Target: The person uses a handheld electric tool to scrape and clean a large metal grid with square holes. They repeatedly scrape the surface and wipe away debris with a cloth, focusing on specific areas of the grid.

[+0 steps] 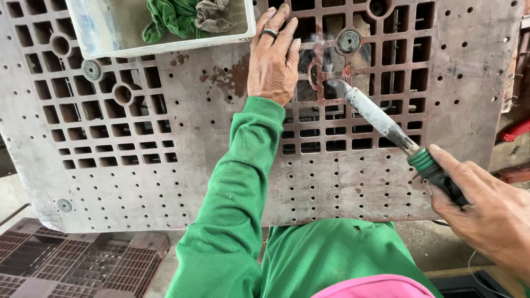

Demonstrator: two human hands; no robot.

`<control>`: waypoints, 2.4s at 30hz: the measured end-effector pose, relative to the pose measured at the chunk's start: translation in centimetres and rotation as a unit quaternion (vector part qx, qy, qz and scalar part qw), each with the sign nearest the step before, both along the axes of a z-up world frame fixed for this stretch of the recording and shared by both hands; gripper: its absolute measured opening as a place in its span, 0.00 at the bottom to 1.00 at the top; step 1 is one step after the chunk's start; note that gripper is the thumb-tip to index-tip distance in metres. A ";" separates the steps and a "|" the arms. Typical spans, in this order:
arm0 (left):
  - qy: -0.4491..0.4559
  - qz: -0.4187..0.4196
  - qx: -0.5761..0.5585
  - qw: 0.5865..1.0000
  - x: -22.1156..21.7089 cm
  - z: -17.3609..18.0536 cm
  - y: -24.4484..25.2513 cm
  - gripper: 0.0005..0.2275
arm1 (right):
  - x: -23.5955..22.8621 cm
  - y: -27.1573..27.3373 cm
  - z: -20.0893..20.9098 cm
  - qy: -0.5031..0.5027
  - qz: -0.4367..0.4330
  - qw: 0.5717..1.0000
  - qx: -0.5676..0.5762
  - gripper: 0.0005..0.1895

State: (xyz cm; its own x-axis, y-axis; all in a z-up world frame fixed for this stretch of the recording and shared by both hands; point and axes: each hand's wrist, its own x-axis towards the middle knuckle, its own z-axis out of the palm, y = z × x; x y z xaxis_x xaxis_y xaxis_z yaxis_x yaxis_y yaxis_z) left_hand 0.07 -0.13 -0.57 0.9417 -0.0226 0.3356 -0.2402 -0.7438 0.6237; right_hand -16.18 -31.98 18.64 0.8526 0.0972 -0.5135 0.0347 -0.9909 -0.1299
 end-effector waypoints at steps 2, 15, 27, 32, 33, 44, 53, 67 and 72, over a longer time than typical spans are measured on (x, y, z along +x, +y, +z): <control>0.003 -0.003 0.001 1.000 0.1 -0.1 0.0 0.15 | -0.1 0.5 0.1 0.043 0.062 0.991 -0.113 0.44; 0.011 -0.014 -0.008 1.000 -0.2 0.4 0.3 0.15 | 0.4 3.5 1.8 -0.065 0.202 0.967 -0.142 0.43; 0.003 -0.013 -0.008 1.000 -0.1 0.1 0.1 0.14 | 1.8 5.3 2.4 -0.069 0.264 0.946 -0.176 0.37; -0.006 -0.018 0.010 1.000 0.0 0.4 0.3 0.14 | 2.2 5.5 2.1 -0.073 0.249 0.955 -0.143 0.40; -0.003 -0.017 0.012 1.000 -0.1 0.5 0.3 0.14 | 2.2 5.4 2.2 -0.079 0.254 0.954 -0.139 0.40; 0.002 -0.014 0.008 1.000 0.0 0.5 0.1 0.14 | 1.6 5.1 2.5 -0.076 0.241 0.957 -0.140 0.40; 0.009 -0.014 0.007 1.000 -0.2 0.1 0.2 0.14 | -1.4 2.7 0.6 0.086 -0.224 0.965 0.102 0.40; 0.004 -0.020 0.014 1.000 -0.1 -0.2 0.3 0.14 | -2.6 3.0 -3.2 0.156 -0.418 0.843 0.299 0.33; 0.010 -0.019 0.003 1.000 -0.2 0.1 0.3 0.14 | -2.3 3.1 -2.9 0.175 -0.404 0.857 0.267 0.32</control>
State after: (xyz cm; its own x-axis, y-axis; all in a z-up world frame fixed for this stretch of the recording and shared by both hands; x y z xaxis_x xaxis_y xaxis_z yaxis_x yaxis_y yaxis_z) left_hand -0.11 0.17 -0.47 0.9465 -0.0611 0.3168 -0.2566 -0.7378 0.6243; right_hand -18.47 -28.92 15.70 0.5553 -0.1515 -0.8177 -0.7683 -0.4699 -0.4347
